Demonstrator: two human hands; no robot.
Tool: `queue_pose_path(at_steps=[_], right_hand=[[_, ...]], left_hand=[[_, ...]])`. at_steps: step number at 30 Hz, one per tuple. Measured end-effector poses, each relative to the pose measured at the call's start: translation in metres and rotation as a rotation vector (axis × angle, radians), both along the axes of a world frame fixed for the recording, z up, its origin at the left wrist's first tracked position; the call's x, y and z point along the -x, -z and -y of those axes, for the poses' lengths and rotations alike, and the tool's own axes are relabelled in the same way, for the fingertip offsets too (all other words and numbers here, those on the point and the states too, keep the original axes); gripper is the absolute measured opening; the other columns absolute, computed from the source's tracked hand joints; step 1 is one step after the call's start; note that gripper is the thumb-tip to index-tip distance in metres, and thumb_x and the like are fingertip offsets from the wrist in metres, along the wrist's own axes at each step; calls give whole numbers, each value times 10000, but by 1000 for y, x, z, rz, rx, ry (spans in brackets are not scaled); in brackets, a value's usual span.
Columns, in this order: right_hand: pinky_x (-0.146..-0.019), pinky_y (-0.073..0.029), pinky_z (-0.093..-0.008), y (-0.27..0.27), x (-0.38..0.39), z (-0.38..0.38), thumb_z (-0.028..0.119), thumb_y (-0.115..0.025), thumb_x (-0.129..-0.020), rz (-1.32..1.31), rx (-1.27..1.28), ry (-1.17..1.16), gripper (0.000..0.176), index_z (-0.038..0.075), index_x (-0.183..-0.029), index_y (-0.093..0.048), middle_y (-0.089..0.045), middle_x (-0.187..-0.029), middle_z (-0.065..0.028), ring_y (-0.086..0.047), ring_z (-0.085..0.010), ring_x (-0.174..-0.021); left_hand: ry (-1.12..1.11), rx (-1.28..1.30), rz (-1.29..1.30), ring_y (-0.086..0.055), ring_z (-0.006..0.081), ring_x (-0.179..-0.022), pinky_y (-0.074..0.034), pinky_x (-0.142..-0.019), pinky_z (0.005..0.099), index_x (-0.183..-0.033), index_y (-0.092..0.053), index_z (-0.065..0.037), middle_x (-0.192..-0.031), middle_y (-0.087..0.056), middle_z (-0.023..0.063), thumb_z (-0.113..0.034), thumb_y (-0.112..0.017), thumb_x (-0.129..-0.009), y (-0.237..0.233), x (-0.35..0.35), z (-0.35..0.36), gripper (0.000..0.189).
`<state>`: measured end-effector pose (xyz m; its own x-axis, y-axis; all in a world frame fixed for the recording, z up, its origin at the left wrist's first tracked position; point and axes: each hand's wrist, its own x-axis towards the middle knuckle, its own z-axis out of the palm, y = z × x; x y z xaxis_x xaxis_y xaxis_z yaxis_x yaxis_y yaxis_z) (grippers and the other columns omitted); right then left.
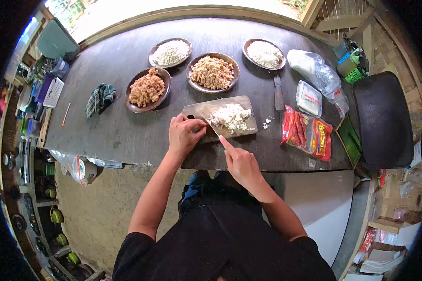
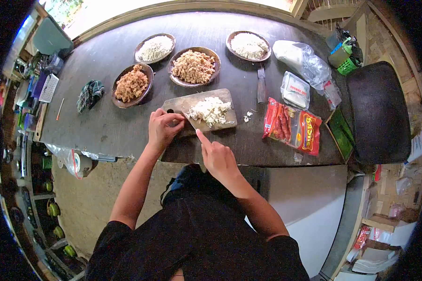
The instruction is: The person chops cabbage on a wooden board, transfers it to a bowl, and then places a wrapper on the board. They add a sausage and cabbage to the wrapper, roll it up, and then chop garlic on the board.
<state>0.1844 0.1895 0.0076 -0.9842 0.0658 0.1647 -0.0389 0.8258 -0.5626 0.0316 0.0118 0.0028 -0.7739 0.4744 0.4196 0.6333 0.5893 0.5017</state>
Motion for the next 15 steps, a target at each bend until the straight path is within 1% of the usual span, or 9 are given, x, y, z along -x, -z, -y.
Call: queue_pose_path(at_steps=[3,5,6,8,15], right_hand=[[-619,-568,-517,-3,-7,-3,137,-612,-985,11,-4,20,564,217,-1530,-494,-640,-720,-210,-673,-413,-652],[-656,-528,-518,-9,-9,-3,89,-612,-978,10,64,-1,535,164,-1500,-524,-632,-736,-213,-661,-408,-699],[-656,-528,-518,-10,-10,-3,89,-612,-978,11,65,1,535,164,-1500,-524,-632,-736,-213,-661,-408,-699],[-637,-562,-524,-11,-11,-1,138,-603,-991,17,59,-25,547,207,-1525,-503,-649,-730,-210,-672,-408,-664],[-635,-568,-522,-5,-3,0,136,-598,-990,14,48,-36,571,209,-1543,-475,-645,-723,-208,-674,-410,-658]], left_hand=[[11,-2,-2,-552,203,-775,-435,-792,340,-849,-795,-153,-871,-777,-43,-178,-839,-731,0,-1,-1,128],[17,1,-17,-556,207,-780,-444,-798,346,-844,-793,-151,-873,-777,-38,-177,-836,-727,2,0,1,128],[19,2,-16,-556,207,-780,-444,-798,346,-844,-793,-151,-873,-777,-38,-177,-836,-727,1,0,1,128],[35,17,1,-561,213,-781,-457,-811,349,-842,-789,-141,-877,-779,-24,-169,-829,-724,-1,0,0,128],[34,-12,11,-566,218,-779,-466,-826,346,-847,-788,-123,-869,-778,-3,-159,-824,-724,3,1,-1,133]])
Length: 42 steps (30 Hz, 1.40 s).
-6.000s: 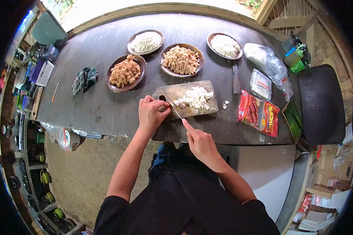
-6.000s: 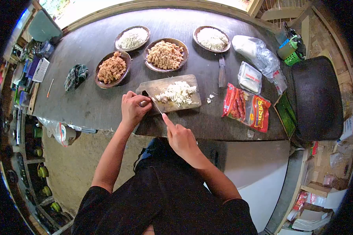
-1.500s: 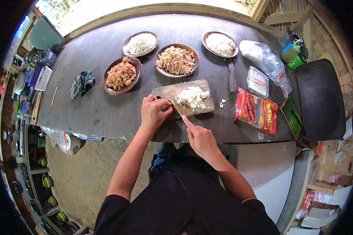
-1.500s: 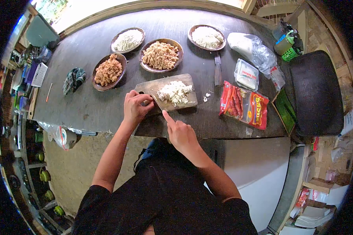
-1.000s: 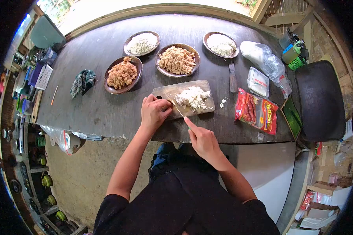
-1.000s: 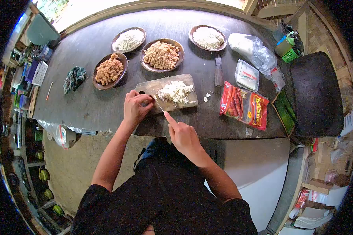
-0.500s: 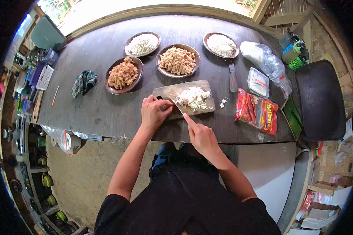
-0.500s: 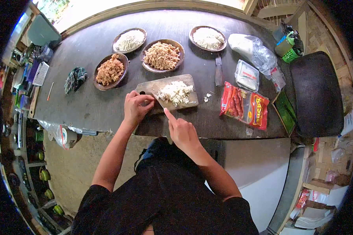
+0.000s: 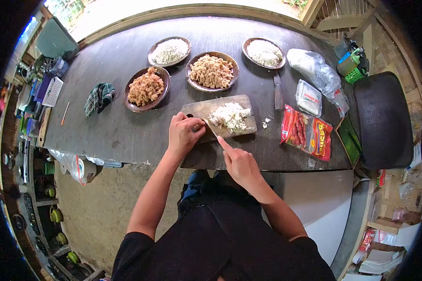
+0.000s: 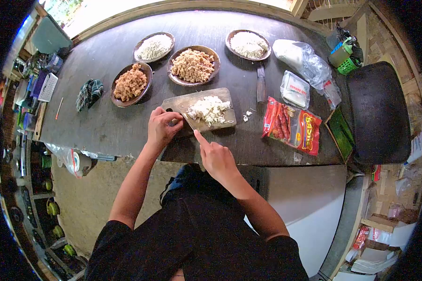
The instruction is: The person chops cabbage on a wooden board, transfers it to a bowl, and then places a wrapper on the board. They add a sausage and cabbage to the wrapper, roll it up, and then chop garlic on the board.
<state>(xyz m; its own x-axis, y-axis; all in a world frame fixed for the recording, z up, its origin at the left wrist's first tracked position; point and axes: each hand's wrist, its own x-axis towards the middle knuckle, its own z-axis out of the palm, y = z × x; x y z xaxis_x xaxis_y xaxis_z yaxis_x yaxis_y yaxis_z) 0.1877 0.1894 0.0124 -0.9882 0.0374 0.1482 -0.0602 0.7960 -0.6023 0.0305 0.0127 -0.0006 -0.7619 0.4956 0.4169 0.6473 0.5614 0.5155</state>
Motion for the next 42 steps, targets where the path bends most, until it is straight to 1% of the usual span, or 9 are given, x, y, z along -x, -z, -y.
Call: queue_pose_path(at_steps=[3,9,12,14,21,23,29,36,42], right_hand=[[-642,-576,-526,-2,3,3,137,-596,-988,61,-89,20,582,215,-1550,-464,-644,-724,-218,-678,-420,-664],[-636,-582,-519,0,-3,1,131,-600,-985,37,-77,33,577,216,-1542,-477,-649,-731,-221,-680,-427,-665],[-638,-575,-524,0,-6,-2,130,-602,-985,33,-61,56,571,212,-1538,-483,-650,-743,-220,-677,-423,-665],[-635,-567,-527,-2,-8,-2,131,-603,-987,14,18,18,566,205,-1535,-485,-647,-744,-220,-672,-421,-662],[-636,-567,-526,-3,-7,0,128,-602,-987,6,27,3,564,198,-1534,-485,-641,-723,-210,-671,-418,-668],[-640,-568,-526,0,-4,2,130,-603,-986,35,-41,22,566,199,-1534,-483,-643,-723,-211,-675,-417,-678],[-624,-563,-525,5,8,-1,137,-606,-990,3,-5,30,559,198,-1533,-486,-645,-708,-214,-671,-422,-665],[-613,-554,-517,-5,-10,-1,150,-597,-1001,5,48,-5,549,195,-1536,-484,-626,-696,-206,-663,-412,-643],[-613,-567,-520,4,-2,5,149,-595,-999,-3,-9,7,558,212,-1541,-478,-622,-697,-201,-665,-418,-636]], left_hand=[[-2,0,-4,-566,214,-784,-462,-822,347,-851,-793,-127,-874,-781,-8,-164,-826,-728,-2,0,0,133],[-19,29,-32,-568,204,-800,-451,-815,344,-849,-797,-135,-911,-787,-27,-173,-831,-731,-6,-4,1,129],[-12,-5,-17,-572,205,-812,-451,-815,348,-844,-797,-138,-922,-789,-23,-179,-836,-727,-6,-4,0,130],[-13,23,-20,-578,215,-826,-458,-833,354,-849,-801,-134,-926,-788,-18,-183,-838,-727,-5,-3,1,137],[0,-6,-45,-580,226,-849,-469,-877,362,-862,-807,-123,-937,-788,-18,-177,-839,-726,1,-1,2,150],[0,-31,-14,-575,213,-851,-463,-859,359,-858,-810,-132,-927,-788,-22,-174,-842,-728,-1,-1,1,140],[-20,26,10,-566,193,-821,-439,-804,346,-856,-815,-154,-897,-786,-37,-172,-840,-743,-9,-2,2,117],[-32,24,0,-570,205,-796,-441,-802,348,-839,-804,-137,-867,-778,-28,-177,-838,-729,-8,-3,1,122],[-25,-11,-24,-573,210,-790,-442,-806,351,-832,-799,-128,-856,-776,-15,-184,-839,-723,-2,-1,1,129]])
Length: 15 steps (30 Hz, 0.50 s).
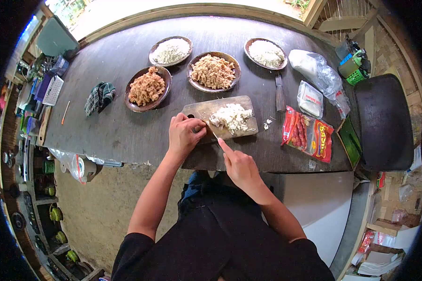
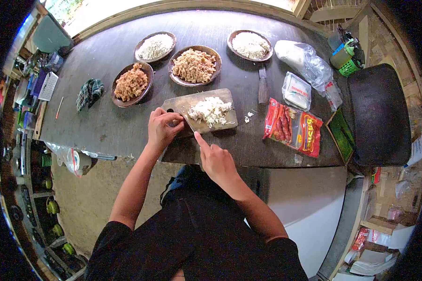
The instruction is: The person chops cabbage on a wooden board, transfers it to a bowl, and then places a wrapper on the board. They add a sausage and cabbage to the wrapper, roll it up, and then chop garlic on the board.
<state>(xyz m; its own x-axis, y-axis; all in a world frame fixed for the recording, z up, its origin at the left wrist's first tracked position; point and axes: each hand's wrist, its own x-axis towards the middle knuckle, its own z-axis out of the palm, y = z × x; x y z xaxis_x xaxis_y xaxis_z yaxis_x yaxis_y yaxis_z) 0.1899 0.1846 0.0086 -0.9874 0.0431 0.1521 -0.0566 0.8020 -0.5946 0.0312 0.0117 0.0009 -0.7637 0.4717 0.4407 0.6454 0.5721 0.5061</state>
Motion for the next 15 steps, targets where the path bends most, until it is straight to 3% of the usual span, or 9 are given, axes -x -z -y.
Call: queue_pose_path(at_steps=[3,15], right_hand=[[-618,-571,-527,1,7,2,148,-596,-996,49,-79,20,562,224,-1541,-478,-631,-708,-206,-668,-424,-643],[-621,-558,-534,-9,-8,-2,120,-592,-988,5,60,-8,568,203,-1539,-480,-629,-713,-227,-663,-429,-651]], left_hand=[[-8,-1,-13,-569,206,-783,-433,-789,352,-831,-801,-138,-841,-771,-19,-193,-842,-727,-2,-1,-1,125],[-28,46,24,-564,206,-781,-418,-777,353,-817,-795,-147,-837,-766,-24,-213,-847,-724,-4,-3,0,126]])
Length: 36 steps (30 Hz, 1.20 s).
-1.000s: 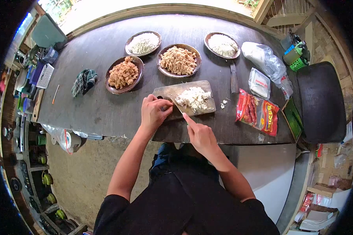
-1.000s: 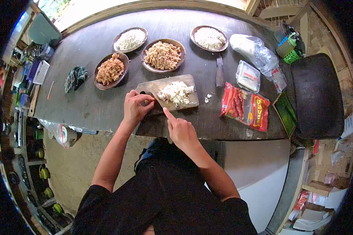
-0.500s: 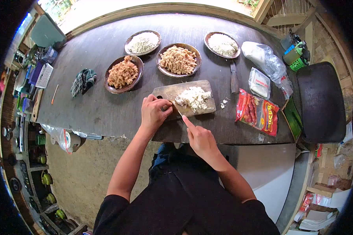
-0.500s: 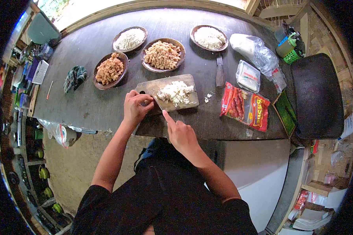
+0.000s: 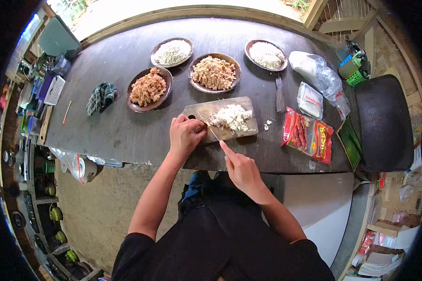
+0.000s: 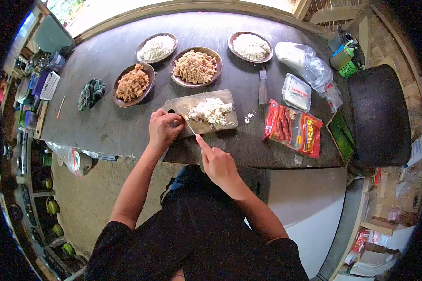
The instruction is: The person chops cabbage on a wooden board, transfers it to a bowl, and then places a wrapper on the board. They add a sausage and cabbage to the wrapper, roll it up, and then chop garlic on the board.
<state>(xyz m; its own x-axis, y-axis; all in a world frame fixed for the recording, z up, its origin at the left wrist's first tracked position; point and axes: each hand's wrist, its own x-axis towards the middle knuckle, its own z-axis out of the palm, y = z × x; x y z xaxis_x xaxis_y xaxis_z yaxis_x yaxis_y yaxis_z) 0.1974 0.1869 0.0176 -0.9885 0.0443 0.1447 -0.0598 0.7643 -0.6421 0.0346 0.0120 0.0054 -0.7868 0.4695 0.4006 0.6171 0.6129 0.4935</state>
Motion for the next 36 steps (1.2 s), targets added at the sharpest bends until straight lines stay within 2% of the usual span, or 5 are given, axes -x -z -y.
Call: queue_pose_path(at_steps=[11,17,24,29,36], right_hand=[[-647,-575,-524,12,17,4,133,-593,-993,17,-95,29,571,220,-1544,-472,-645,-736,-225,-668,-435,-667],[-620,-557,-526,11,8,-4,134,-601,-990,-28,-41,33,563,199,-1537,-485,-633,-717,-215,-663,-418,-653],[-620,-557,-526,9,9,3,137,-595,-994,-50,6,-3,561,204,-1539,-481,-631,-715,-214,-664,-419,-652],[-638,-574,-528,6,17,7,149,-580,-1002,66,-113,25,558,221,-1545,-472,-646,-735,-213,-679,-430,-684],[-646,-567,-538,13,13,0,149,-587,-1000,16,-70,39,562,226,-1544,-474,-643,-732,-217,-676,-425,-684]], left_hand=[[-6,-7,-17,-570,200,-791,-423,-778,344,-826,-805,-159,-816,-756,-20,-229,-847,-730,1,1,0,126],[-14,-25,-24,-566,198,-785,-415,-757,350,-810,-804,-155,-786,-736,-22,-223,-849,-721,-1,-1,-2,121],[-9,-40,-4,-571,200,-787,-426,-775,346,-803,-796,-142,-803,-753,-13,-212,-850,-713,3,2,0,126],[-11,-26,-5,-574,206,-788,-431,-783,345,-818,-801,-141,-824,-769,-16,-209,-845,-722,1,0,-1,126],[17,-30,-49,-569,196,-783,-429,-785,341,-825,-806,-158,-828,-770,-26,-213,-842,-730,-1,0,3,116]])
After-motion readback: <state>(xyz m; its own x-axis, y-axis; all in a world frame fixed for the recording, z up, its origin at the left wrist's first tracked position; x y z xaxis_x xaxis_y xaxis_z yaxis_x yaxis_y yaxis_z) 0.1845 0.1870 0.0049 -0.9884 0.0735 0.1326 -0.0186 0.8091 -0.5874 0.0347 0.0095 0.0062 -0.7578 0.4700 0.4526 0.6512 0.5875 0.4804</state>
